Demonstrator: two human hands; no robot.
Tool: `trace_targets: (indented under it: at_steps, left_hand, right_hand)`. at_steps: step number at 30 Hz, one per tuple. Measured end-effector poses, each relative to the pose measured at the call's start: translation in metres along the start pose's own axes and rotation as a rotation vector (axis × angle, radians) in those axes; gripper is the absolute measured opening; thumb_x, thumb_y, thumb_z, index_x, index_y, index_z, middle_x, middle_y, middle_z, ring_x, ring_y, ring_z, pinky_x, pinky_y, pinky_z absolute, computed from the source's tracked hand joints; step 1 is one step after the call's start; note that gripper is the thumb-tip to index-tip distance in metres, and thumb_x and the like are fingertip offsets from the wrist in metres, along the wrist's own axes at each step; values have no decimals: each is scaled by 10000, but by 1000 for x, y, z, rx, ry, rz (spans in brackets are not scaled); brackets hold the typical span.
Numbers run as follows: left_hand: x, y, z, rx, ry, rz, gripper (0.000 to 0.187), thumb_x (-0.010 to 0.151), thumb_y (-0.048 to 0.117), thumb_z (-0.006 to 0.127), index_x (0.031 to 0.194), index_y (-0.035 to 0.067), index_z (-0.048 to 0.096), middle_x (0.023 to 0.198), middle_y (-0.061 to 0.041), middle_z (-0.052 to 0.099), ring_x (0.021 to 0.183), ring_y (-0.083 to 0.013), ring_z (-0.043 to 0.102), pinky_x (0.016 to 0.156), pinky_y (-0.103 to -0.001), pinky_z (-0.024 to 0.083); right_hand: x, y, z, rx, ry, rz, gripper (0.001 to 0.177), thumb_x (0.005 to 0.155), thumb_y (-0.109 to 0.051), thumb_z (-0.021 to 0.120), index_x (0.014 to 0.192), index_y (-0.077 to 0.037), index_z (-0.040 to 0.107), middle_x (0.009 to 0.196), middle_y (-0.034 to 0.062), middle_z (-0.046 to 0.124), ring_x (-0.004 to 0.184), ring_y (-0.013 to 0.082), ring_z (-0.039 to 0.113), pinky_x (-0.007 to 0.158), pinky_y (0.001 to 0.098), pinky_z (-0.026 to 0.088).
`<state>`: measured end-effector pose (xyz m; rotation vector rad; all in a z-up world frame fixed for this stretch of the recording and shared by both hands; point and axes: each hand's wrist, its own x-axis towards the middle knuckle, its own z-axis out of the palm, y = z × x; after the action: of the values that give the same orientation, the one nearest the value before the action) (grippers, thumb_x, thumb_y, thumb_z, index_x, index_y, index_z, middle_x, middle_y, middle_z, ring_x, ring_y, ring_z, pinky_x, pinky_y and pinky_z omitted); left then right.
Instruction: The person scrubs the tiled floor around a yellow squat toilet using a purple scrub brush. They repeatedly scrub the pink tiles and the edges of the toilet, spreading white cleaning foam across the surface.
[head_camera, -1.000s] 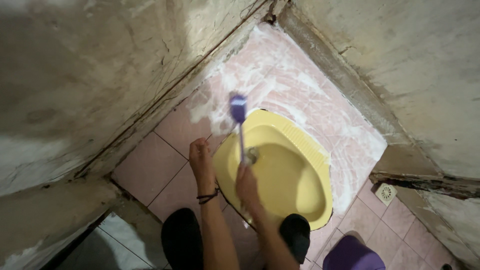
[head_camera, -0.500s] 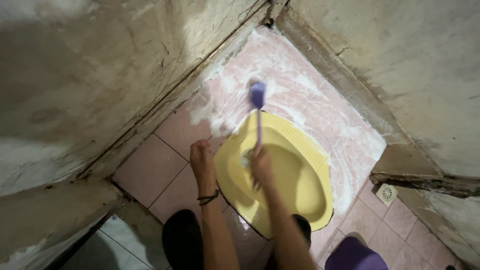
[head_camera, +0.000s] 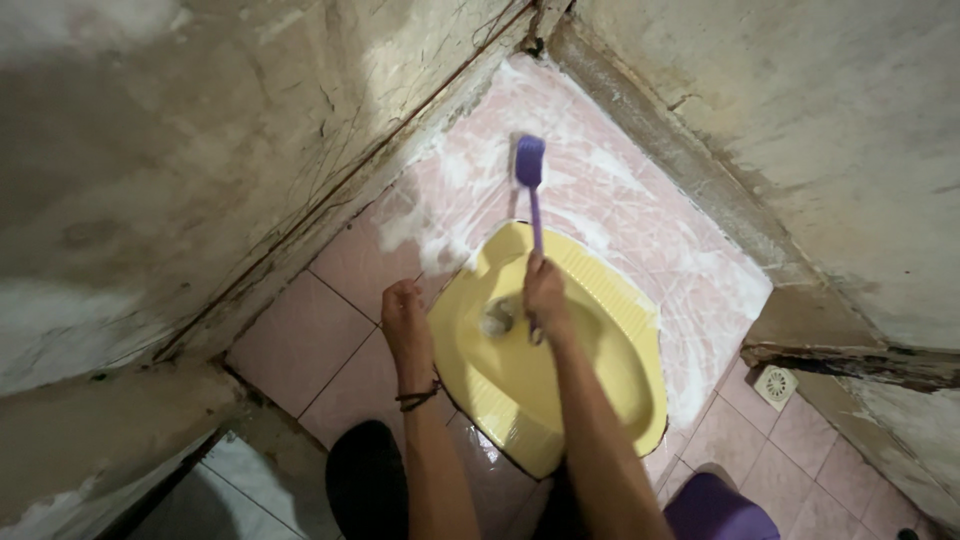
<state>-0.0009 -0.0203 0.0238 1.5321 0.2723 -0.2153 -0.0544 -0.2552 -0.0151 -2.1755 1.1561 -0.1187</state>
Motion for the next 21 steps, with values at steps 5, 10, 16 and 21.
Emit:
trace_targets:
  at_steps: [5, 10, 16, 21]
  left_hand:
    - [2, -2, -2, 27, 9, 4, 515, 1032, 509, 497, 1090, 15, 631, 981, -52, 659, 852, -146, 610, 760, -301, 498]
    - [3, -4, 1, -8, 11, -31, 556, 999, 543, 528, 1120, 12, 638, 991, -70, 661, 844, -171, 589, 747, -333, 491]
    - [0, -3, 2, 33, 7, -60, 518, 1019, 503, 530, 1102, 4, 641, 1006, -73, 668, 870, -174, 590, 790, -331, 493]
    - [3, -13, 1, -27, 4, -19, 451, 1008, 442, 525, 1094, 14, 638, 986, -52, 666, 846, -154, 592, 772, -315, 498]
  right_hand:
    - [-134, 24, 51, 65, -248, 187, 516, 1072, -491, 349, 1142, -24, 555, 852, 284, 698, 686, 402, 690, 626, 551, 555]
    - [-144, 39, 68, 61, -80, -67, 414, 1083, -393, 402, 1123, -12, 558, 826, 318, 680, 679, 502, 649, 575, 590, 493]
    - [-8, 19, 13, -25, 103, -72, 531, 1103, -474, 411, 953, -2, 605, 736, 278, 671, 610, 454, 640, 534, 542, 504]
    - [-76, 8, 21, 137, -170, 156, 530, 1077, -472, 363, 982, 3, 579, 684, 255, 650, 543, 377, 648, 504, 531, 522]
